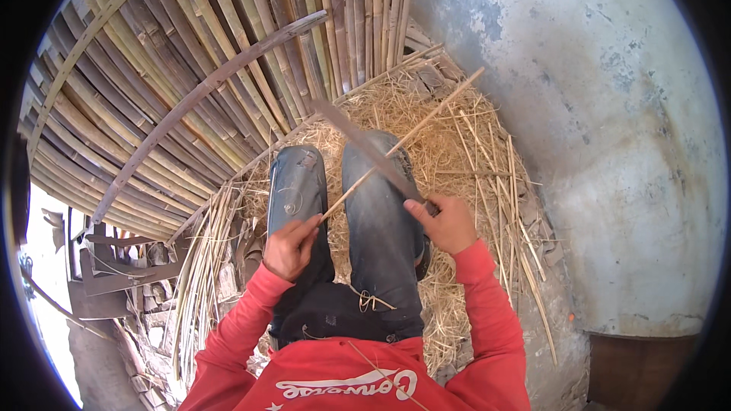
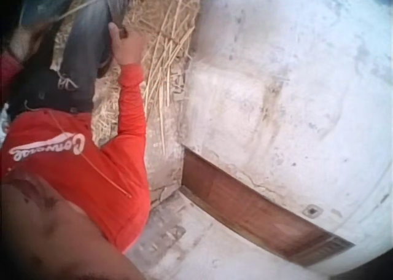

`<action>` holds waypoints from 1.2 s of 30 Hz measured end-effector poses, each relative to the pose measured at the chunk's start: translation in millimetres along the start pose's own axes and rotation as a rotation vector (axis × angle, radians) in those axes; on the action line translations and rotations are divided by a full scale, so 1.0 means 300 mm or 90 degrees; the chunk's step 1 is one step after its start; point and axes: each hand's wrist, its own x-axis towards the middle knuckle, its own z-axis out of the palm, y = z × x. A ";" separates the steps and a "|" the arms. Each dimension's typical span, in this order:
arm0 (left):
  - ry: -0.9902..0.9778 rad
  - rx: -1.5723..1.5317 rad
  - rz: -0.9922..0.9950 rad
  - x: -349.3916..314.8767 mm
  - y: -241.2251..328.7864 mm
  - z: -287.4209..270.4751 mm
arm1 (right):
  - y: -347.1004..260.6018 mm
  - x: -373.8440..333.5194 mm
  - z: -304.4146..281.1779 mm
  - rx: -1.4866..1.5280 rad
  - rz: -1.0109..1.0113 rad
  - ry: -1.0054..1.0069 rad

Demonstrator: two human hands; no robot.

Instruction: The person uses a large knife to strip thin pieces of bark or outer fibers from a long wooden stick while sitting on straw, holding the stick between their knees and hands.

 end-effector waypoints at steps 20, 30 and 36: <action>-0.073 -0.300 -0.189 -0.041 -0.036 -0.007 | -0.057 0.063 0.019 -0.148 -0.091 -0.099; -0.090 -0.517 -0.263 -0.048 -0.005 0.060 | -0.067 0.071 0.027 -0.170 -0.114 -0.076; -0.094 -0.505 -0.271 -0.048 -0.006 0.059 | -0.097 0.053 0.060 -0.148 -0.079 -0.042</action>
